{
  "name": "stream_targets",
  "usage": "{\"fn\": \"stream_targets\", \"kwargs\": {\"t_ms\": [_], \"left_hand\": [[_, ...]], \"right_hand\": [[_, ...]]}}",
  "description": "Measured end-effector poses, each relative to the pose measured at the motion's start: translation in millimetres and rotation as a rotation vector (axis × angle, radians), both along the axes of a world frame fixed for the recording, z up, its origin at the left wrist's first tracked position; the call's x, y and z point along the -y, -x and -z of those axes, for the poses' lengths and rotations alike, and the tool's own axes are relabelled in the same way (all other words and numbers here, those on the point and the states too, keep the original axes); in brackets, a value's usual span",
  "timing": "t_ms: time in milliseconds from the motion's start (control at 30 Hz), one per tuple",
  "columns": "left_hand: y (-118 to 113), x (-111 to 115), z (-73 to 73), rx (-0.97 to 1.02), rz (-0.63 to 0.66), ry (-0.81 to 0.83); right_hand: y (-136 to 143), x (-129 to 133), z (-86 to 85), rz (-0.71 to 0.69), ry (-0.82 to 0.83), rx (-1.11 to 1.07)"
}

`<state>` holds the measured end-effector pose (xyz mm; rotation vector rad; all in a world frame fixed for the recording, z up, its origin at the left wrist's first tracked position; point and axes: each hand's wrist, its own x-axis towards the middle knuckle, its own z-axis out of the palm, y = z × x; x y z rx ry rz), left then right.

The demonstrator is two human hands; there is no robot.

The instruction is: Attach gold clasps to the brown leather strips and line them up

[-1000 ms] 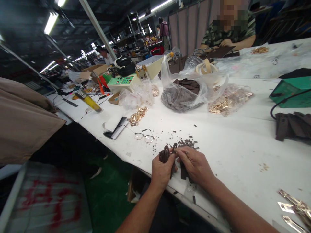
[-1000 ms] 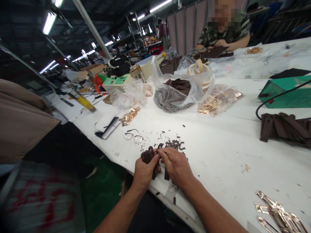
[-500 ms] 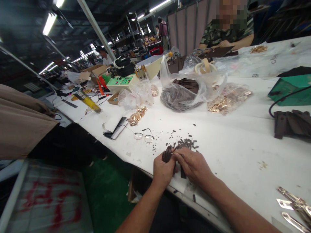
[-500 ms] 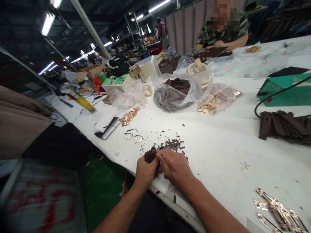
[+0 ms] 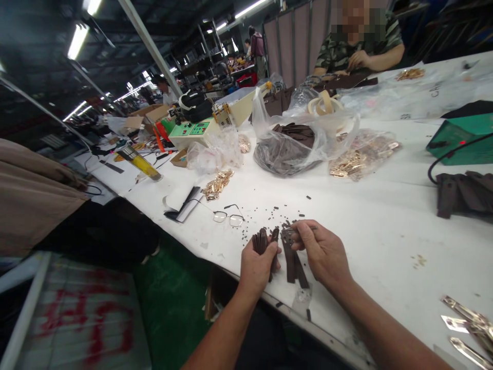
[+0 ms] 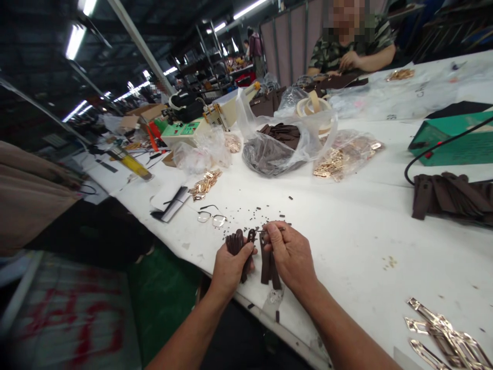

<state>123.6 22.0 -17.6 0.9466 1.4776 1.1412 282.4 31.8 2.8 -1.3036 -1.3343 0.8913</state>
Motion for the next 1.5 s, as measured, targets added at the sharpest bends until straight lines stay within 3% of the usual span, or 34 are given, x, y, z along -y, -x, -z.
{"fn": "stream_targets", "kwargs": {"t_ms": [300, 500, 733, 1000, 1267, 1500], "left_hand": [[0, 1, -5.1, -0.130, 0.018, -0.019], [2, 2, 1.4, -0.075, 0.046, -0.067], [4, 1, 2.4, -0.142, 0.125, -0.021], [1, 0, -4.1, -0.019, 0.127, -0.031], [6, -2, -7.6, 0.058, 0.171, 0.004], [10, -3, -9.3, 0.093, 0.205, 0.031]], "right_hand": [[-5, -4, -6.0, 0.041, 0.027, -0.018], [2, 1, -4.6, -0.048, 0.056, -0.076], [8, 2, 1.5, -0.119, 0.014, -0.081], [9, 1, 6.4, -0.140, -0.015, -0.044], [12, 3, 5.5, -0.185, -0.174, 0.092], [13, 2, 9.0, -0.239, -0.178, 0.126]]}}
